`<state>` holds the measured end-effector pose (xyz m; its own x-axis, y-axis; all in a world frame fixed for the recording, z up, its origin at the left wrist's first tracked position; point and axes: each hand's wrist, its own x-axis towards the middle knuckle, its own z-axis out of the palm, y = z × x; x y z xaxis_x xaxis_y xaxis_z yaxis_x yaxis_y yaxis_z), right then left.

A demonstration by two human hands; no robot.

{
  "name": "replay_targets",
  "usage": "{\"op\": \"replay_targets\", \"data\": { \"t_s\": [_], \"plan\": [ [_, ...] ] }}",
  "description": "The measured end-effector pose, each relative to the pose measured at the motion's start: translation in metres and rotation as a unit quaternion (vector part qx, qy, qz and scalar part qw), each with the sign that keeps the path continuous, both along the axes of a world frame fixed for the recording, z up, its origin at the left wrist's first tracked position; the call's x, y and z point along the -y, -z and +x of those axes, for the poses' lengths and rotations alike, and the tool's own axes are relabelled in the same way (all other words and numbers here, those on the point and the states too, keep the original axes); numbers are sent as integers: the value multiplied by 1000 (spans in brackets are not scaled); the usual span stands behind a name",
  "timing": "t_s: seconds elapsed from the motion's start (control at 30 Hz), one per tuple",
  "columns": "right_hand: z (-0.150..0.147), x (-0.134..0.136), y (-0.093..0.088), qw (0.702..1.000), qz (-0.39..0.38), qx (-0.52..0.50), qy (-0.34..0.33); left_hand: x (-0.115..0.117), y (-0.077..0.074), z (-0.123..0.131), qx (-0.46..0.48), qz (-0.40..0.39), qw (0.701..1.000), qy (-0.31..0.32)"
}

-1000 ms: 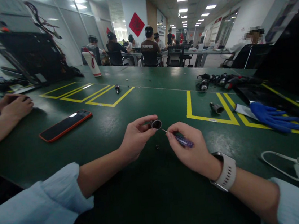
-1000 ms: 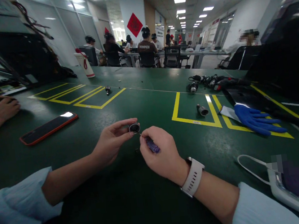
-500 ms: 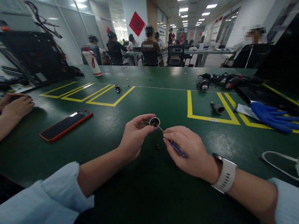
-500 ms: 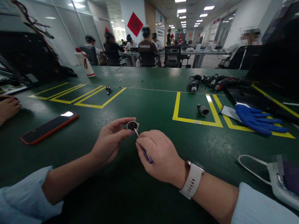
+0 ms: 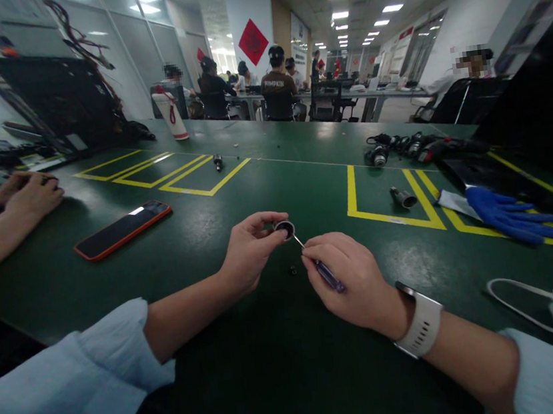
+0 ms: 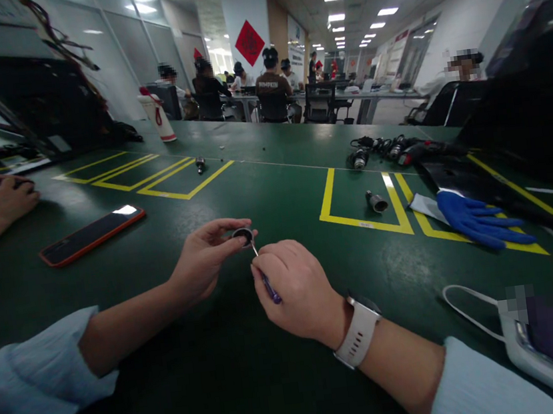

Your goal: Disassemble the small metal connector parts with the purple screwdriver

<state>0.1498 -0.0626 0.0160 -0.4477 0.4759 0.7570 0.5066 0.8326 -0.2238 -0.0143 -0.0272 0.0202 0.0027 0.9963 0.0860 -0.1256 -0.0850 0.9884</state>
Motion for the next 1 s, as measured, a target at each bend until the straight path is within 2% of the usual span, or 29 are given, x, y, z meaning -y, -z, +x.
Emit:
{"op": "replay_targets", "data": {
  "t_s": [0.43,1.0],
  "plan": [
    [0,1,-4,1000,4,7,6,5,-5,2,0,-11,1000,5],
    [-2,7,-8,996,44,82,-6,4,-3,3,-2,0,1000,6]
  ]
}}
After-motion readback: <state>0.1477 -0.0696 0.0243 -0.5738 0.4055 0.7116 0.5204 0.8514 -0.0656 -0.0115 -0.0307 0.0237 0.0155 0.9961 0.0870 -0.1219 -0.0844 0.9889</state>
